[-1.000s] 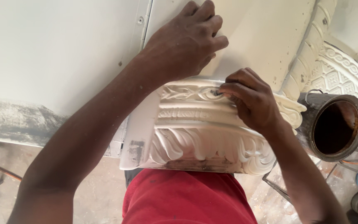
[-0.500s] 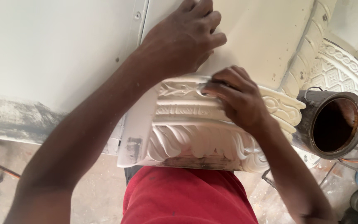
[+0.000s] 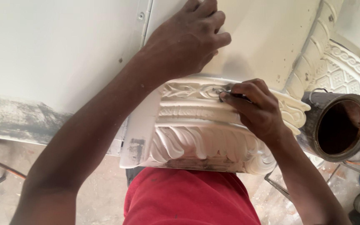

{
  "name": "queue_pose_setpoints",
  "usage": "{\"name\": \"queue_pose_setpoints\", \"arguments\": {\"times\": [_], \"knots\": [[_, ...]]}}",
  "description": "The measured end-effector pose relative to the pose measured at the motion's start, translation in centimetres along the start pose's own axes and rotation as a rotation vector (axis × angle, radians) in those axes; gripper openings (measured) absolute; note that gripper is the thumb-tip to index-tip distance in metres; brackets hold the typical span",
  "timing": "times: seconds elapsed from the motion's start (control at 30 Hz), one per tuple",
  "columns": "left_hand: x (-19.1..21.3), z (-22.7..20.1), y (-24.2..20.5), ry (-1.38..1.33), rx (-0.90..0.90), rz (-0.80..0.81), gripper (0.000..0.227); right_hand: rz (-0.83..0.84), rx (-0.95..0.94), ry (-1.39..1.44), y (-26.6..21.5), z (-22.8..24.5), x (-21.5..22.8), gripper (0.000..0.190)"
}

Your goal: The person sands the carved details of a large white headboard using a piece of sandpaper, dipping the sandpaper into a can of liquid at intervals.

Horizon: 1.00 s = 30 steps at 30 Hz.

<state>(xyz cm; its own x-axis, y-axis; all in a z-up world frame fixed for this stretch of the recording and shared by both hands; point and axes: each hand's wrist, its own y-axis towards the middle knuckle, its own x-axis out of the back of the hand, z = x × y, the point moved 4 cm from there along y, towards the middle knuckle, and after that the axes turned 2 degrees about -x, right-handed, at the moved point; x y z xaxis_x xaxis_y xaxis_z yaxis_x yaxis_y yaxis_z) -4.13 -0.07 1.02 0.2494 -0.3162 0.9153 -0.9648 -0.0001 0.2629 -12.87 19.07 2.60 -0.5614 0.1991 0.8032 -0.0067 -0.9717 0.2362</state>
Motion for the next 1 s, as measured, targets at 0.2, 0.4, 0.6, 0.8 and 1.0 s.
{"name": "queue_pose_setpoints", "arguments": {"times": [0.2, 0.4, 0.6, 0.8, 1.0], "knots": [[0.1, -0.1, -0.1, -0.051, -0.002, -0.055, 0.016, 0.002, 0.074, -0.039, 0.5, 0.6, -0.3, 0.023], [0.1, 0.1, 0.0, -0.023, 0.008, -0.021, 0.015, -0.029, 0.043, 0.020, 0.7, 0.1, -0.2, 0.018], [0.0, -0.1, 0.0, 0.006, 0.004, -0.028, 0.016, -0.021, 0.066, 0.058, 1.0, -0.8, -0.9, 0.013], [-0.1, 0.0, 0.2, -0.006, 0.012, -0.015, 0.015, 0.014, -0.031, 0.207, 1.7, -0.6, -1.4, 0.023], [0.2, 0.0, 0.3, 0.010, 0.012, -0.008, 0.015, 0.085, -0.119, 0.210, 1.9, -1.5, -0.4, 0.031]]}}
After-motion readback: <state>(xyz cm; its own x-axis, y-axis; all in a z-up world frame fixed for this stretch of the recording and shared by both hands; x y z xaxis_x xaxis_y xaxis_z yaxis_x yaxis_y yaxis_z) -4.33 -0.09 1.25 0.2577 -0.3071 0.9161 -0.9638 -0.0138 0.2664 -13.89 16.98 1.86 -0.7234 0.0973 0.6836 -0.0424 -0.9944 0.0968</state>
